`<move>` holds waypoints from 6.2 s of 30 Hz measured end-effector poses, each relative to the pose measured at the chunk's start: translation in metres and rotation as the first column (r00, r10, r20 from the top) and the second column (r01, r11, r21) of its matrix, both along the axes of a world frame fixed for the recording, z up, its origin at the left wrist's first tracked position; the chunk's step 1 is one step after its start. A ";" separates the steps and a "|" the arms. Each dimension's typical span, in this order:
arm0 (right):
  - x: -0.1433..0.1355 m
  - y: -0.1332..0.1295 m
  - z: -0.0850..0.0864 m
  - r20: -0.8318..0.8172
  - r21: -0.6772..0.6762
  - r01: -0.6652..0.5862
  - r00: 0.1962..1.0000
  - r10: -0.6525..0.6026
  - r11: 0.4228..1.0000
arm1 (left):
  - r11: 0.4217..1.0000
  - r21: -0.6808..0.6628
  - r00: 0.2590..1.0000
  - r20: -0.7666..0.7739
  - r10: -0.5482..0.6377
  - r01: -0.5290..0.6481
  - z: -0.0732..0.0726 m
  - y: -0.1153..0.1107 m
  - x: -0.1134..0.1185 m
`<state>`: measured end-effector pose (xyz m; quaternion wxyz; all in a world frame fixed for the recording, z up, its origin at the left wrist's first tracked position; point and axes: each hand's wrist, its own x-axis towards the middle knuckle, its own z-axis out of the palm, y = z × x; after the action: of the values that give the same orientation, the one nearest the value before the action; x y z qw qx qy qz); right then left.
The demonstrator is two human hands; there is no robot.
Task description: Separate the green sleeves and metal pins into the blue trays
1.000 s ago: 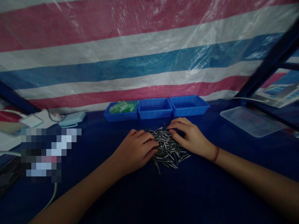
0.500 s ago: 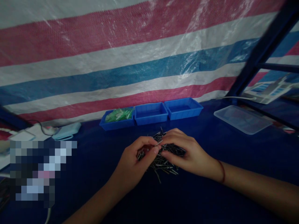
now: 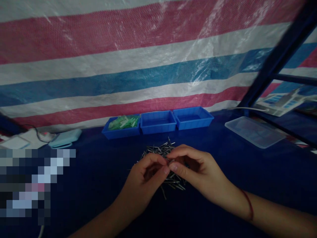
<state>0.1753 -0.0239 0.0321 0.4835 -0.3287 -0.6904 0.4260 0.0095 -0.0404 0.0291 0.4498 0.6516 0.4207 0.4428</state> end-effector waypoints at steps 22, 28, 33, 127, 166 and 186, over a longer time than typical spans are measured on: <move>-0.003 0.001 -0.006 0.059 0.114 0.027 0.998 -0.034 0.993 | 0.971 0.224 0.947 -0.285 0.147 -0.083 -0.004 -0.001 -0.003; -0.005 0.003 -0.011 0.078 0.186 0.048 0.995 -0.064 0.981 | 0.816 0.578 0.904 -0.343 0.254 -0.010 0.000 0.002 -0.011; -0.005 0.007 -0.007 0.237 0.343 -0.054 0.971 -0.031 0.938 | 0.806 0.591 0.884 -0.391 0.256 0.029 0.005 0.002 -0.016; -0.005 0.005 -0.019 0.126 0.278 0.074 0.986 -0.113 0.958 | 0.972 0.211 0.926 -0.338 0.167 -0.098 0.015 -0.003 -0.007; 0.025 0.048 -0.032 0.381 0.258 0.179 0.884 -0.270 0.949 | 0.851 0.324 0.550 -0.833 0.050 0.413 0.008 0.020 -0.029; 0.019 0.039 -0.030 0.376 0.274 0.112 0.902 -0.214 0.955 | 0.853 0.408 0.505 -0.838 0.208 0.326 -0.007 0.018 -0.001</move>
<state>0.1946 0.0151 0.0020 0.4025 -0.4038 -0.7919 0.2186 0.0083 -0.0225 0.0217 0.0026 0.8932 0.4277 0.1390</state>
